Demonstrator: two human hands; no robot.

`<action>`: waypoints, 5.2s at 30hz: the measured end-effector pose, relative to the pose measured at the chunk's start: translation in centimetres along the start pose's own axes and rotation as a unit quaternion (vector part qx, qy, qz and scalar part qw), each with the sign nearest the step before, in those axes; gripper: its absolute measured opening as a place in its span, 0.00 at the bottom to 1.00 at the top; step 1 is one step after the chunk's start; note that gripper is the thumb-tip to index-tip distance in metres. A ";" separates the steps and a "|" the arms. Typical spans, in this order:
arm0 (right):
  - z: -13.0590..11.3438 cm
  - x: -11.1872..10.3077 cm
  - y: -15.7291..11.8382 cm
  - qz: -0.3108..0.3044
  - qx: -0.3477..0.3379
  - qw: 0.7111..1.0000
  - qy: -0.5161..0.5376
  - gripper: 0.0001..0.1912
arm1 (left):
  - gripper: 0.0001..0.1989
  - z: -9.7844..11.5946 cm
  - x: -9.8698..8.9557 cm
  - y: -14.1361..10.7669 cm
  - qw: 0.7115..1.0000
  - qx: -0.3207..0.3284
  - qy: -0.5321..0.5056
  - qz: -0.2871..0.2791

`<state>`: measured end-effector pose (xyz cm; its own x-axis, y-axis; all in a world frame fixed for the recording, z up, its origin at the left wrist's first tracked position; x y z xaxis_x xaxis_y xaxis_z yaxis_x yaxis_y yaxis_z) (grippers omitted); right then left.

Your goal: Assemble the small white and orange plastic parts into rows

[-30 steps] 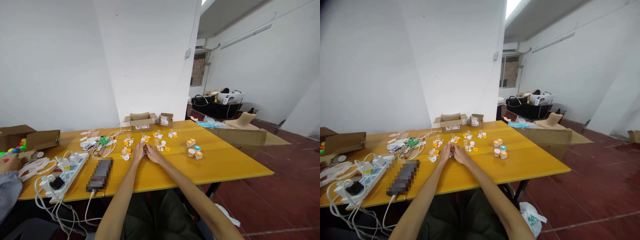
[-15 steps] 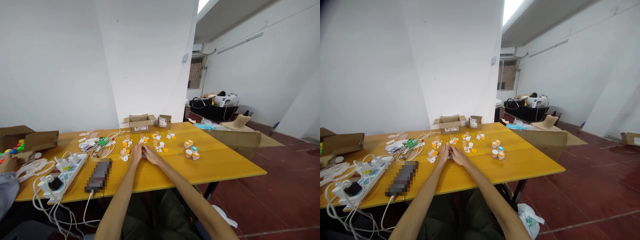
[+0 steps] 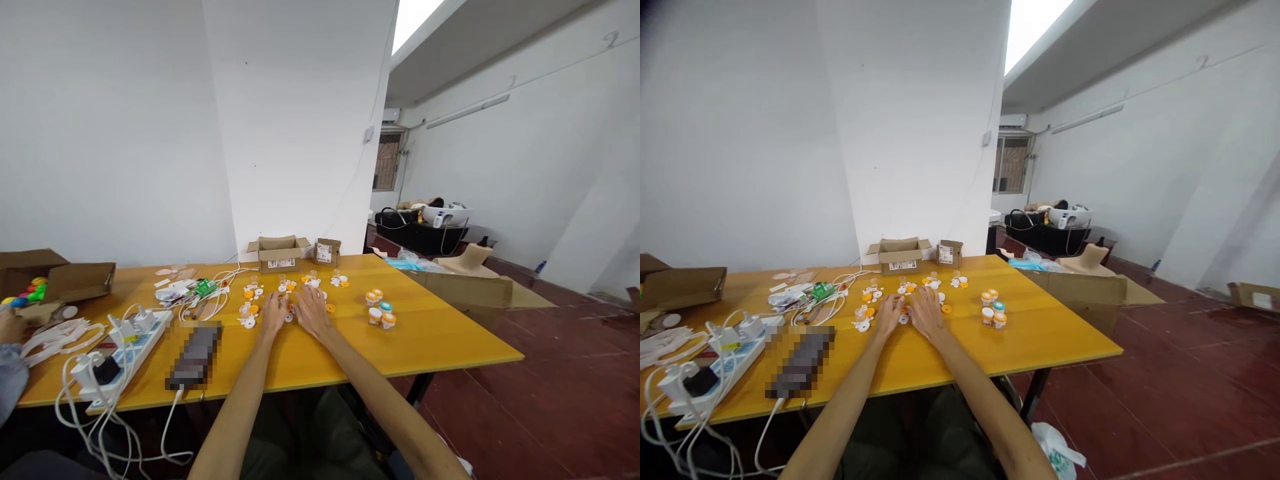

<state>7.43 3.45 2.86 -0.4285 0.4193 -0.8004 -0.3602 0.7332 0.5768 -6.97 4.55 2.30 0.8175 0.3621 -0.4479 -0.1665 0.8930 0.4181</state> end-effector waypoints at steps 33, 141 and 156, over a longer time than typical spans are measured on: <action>6.3 -2.0 0.5 -0.100 0.040 0.987 -0.121 0.16 | 0.10 2.8 -0.8 -0.7 0.984 0.024 0.175 -0.012; 18.0 -2.3 6.0 0.023 0.326 0.942 -0.079 0.21 | 0.13 -0.7 0.5 0.7 0.999 -0.039 0.025 -0.028; 25.3 -12.3 -2.6 0.073 0.292 0.938 0.169 0.16 | 0.12 1.1 2.4 1.4 0.996 -0.034 -0.048 -0.072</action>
<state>34.61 9.95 7.07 -0.7121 0.4160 -0.5655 0.1964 0.8914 0.4085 -4.62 6.43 2.68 0.8841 0.2037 -0.4205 -0.0775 0.9514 0.2980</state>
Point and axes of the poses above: each hand's wrist, its own y-axis towards the middle knuckle, its own x-axis out of the palm, z = x × y, the point moved 5 cm from there along y, towards the middle knuckle, and after that the axes turned 4 degrees about -z, right-handed, at the moved point
